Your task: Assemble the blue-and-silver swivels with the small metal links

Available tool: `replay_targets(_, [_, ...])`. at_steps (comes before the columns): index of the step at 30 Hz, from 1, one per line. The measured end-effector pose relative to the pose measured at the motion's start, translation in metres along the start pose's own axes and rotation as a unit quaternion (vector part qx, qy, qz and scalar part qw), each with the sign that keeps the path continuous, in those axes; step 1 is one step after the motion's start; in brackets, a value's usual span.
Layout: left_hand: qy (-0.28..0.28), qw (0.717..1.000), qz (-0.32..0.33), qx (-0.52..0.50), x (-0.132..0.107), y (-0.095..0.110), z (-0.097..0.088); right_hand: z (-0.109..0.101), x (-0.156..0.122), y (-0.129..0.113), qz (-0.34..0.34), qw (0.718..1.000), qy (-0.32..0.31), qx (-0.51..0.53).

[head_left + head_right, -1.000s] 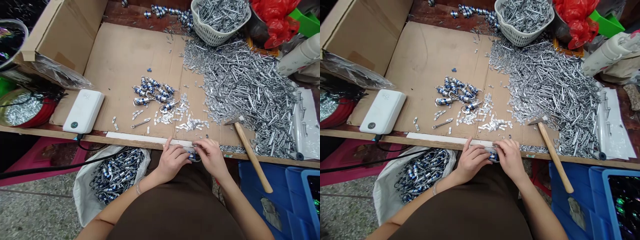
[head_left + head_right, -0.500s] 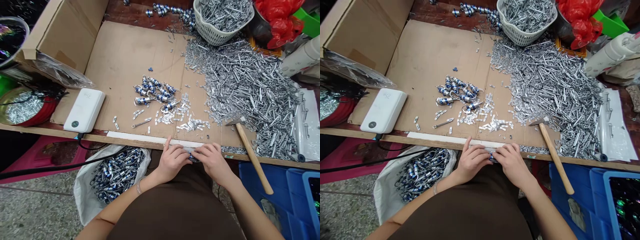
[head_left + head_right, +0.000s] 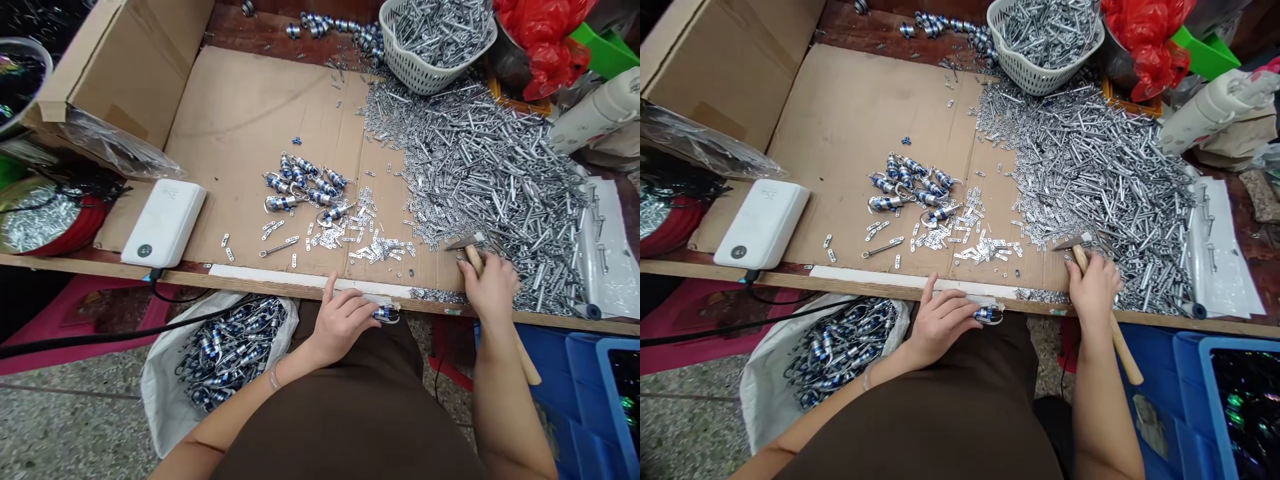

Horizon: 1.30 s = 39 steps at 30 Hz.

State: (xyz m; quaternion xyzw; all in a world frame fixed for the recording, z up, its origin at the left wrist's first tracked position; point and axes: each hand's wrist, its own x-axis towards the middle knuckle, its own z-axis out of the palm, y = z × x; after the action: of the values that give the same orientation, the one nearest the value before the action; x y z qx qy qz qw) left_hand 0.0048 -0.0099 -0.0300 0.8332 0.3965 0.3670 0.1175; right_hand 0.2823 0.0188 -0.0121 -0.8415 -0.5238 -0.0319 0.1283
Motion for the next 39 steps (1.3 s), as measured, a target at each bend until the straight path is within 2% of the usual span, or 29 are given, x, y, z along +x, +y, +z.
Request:
replay_targets(2, [0.001, 1.000, 0.000, -0.004, 0.000, 0.000, 0.000, -0.003, -0.005, -0.002, -0.022, 1.000, -0.011, 0.008])
replay_targets(5, [0.000, 1.000, 0.000, -0.009, 0.000, 0.000, 0.000, -0.020, -0.034, -0.023, -0.083, 0.995, -0.016, 0.052])
replay_targets(7, [-0.001, 1.000, -0.002, -0.008, 0.000, 0.000, 0.000, -0.034, -0.060, -0.039, -0.180, 0.974, -0.098, 0.092])
replay_targets(8, [-0.001, 1.000, -0.002, -0.007, 0.000, 0.000, 0.000, -0.041, -0.071, -0.046, -0.229, 0.960, -0.116, 0.108])
replay_targets(11, [-0.004, 1.000, 0.001, -0.007, 0.000, 0.000, 0.000, -0.051, -0.093, -0.057, -0.325, 0.929, -0.108, 0.140])
replay_targets(15, [-0.002, 1.000, 0.000, -0.003, 0.000, 0.000, 0.000, -0.051, -0.099, -0.060, -0.345, 0.926, -0.135, 0.065])
replay_targets(18, [-0.001, 1.000, -0.001, -0.003, 0.000, 0.000, 0.000, -0.050, -0.097, -0.063, -0.353, 0.922, -0.140, 0.080])
replay_targets(21, [-0.002, 1.000, -0.002, -0.004, 0.000, 0.000, 0.000, -0.049, -0.098, -0.066, -0.345, 0.926, -0.135, 0.080])
replay_targets(25, [-0.007, 1.000, -0.004, -0.004, 0.000, 0.000, 0.000, -0.047, -0.103, -0.065, -0.338, 0.924, -0.164, 0.076])
replay_targets(28, [-0.010, 1.000, -0.002, -0.004, 0.000, 0.000, -0.001, -0.044, -0.105, -0.060, -0.329, 0.923, -0.173, 0.099])
replay_targets(30, [-0.011, 1.000, -0.002, -0.006, 0.001, 0.000, -0.002, -0.041, -0.099, -0.053, -0.304, 0.933, -0.171, 0.095])
replay_targets(32, [-0.010, 1.000, -0.006, -0.013, 0.001, -0.001, -0.003, -0.035, -0.086, -0.042, -0.235, 0.959, -0.132, 0.082])
replay_targets(35, [-0.008, 0.999, -0.025, -0.039, 0.003, -0.001, -0.004, -0.024, -0.053, -0.020, -0.097, 0.995, -0.037, 0.012])
replay_targets(37, [-0.011, 0.997, -0.046, -0.061, 0.006, -0.001, -0.005, -0.014, -0.032, -0.006, -0.052, 0.998, -0.002, -0.036])
replay_targets(39, [-0.017, 0.994, -0.069, -0.078, 0.009, 0.000, -0.007, -0.004, -0.017, 0.003, -0.041, 0.997, 0.017, -0.056])
